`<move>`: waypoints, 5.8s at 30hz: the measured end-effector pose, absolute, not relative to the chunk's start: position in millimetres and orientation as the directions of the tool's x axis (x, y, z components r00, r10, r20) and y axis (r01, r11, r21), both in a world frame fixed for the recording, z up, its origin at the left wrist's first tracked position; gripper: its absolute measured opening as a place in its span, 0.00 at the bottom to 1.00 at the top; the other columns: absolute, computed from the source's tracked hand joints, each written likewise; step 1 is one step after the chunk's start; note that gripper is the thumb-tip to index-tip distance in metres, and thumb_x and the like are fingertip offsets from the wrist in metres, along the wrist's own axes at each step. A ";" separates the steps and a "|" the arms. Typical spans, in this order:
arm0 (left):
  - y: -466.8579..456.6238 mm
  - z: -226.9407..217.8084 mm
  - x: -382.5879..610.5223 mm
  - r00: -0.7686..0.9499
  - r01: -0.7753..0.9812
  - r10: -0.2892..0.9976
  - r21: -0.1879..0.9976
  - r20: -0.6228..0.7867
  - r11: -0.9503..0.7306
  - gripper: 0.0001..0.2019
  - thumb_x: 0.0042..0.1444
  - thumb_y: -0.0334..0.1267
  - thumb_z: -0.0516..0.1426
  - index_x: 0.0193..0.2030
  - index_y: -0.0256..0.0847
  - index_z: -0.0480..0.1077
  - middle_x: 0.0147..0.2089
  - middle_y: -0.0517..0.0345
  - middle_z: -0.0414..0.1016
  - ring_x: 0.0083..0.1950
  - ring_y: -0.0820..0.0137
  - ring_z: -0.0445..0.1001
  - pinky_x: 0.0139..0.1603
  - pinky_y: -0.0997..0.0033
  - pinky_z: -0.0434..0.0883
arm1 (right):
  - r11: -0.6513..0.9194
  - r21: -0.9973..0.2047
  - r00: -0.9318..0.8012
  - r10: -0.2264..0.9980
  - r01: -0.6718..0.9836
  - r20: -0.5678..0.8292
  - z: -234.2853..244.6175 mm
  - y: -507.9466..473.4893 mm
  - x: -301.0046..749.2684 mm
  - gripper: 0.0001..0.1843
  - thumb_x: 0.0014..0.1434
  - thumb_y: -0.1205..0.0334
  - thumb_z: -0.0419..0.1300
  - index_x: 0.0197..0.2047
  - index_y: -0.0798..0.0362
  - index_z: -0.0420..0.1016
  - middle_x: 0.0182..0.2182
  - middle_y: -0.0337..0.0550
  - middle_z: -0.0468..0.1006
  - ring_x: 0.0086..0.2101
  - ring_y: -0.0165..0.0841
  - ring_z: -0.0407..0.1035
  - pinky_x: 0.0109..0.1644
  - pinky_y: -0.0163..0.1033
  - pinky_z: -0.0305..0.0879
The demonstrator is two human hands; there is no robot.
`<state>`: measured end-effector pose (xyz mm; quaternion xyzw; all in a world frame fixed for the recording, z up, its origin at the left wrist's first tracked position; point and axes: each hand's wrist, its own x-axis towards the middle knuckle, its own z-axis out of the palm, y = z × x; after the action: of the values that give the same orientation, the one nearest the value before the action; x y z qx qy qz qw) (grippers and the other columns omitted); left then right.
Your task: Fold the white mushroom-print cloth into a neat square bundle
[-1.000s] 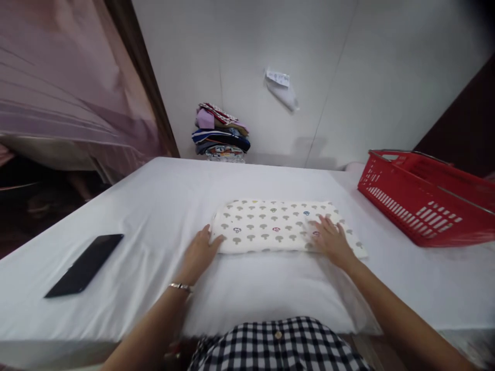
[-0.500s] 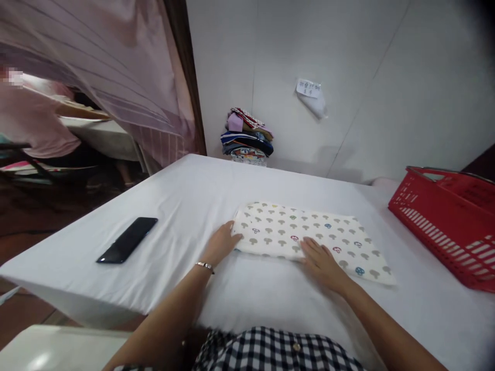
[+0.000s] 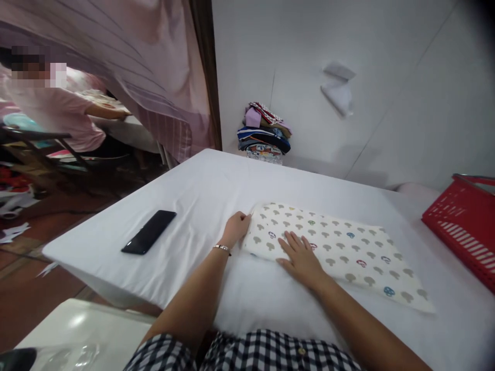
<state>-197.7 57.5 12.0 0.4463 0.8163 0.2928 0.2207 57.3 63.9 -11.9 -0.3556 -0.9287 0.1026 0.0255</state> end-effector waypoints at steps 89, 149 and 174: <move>46.6 2.8 -188.4 -0.360 0.818 0.932 0.467 -0.043 0.337 0.09 0.62 0.41 0.46 0.41 0.41 0.64 0.36 0.51 0.76 0.37 0.63 0.75 0.33 0.68 0.62 | 0.575 -0.240 -0.605 0.794 0.782 -0.067 0.6 159.1 -74.8 0.35 0.64 0.45 0.37 0.67 0.58 0.46 0.67 0.52 0.42 0.65 0.42 0.34 0.64 0.52 0.32; 54.8 16.4 -195.7 -0.346 0.832 0.928 0.413 -0.140 0.372 0.17 0.59 0.49 0.42 0.39 0.43 0.66 0.34 0.52 0.76 0.35 0.60 0.74 0.29 0.68 0.63 | 0.198 -0.188 -0.223 0.967 0.962 -0.122 3.6 155.3 88.3 0.37 0.62 0.40 0.37 0.68 0.54 0.44 0.68 0.47 0.38 0.65 0.40 0.30 0.64 0.52 0.29; 58.6 23.8 -194.9 -0.367 0.819 0.905 0.388 -0.212 0.423 0.19 0.56 0.55 0.40 0.39 0.46 0.63 0.37 0.55 0.75 0.38 0.58 0.74 0.36 0.65 0.67 | -0.072 -0.075 0.069 0.997 0.995 -0.043 0.2 156.4 219.6 0.33 0.64 0.44 0.40 0.67 0.51 0.46 0.68 0.49 0.40 0.65 0.42 0.32 0.63 0.55 0.34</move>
<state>-194.9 58.6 23.8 0.5259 0.8197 0.1088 0.1994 219.6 156.4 0.2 -0.7309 -0.6811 0.0413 0.0125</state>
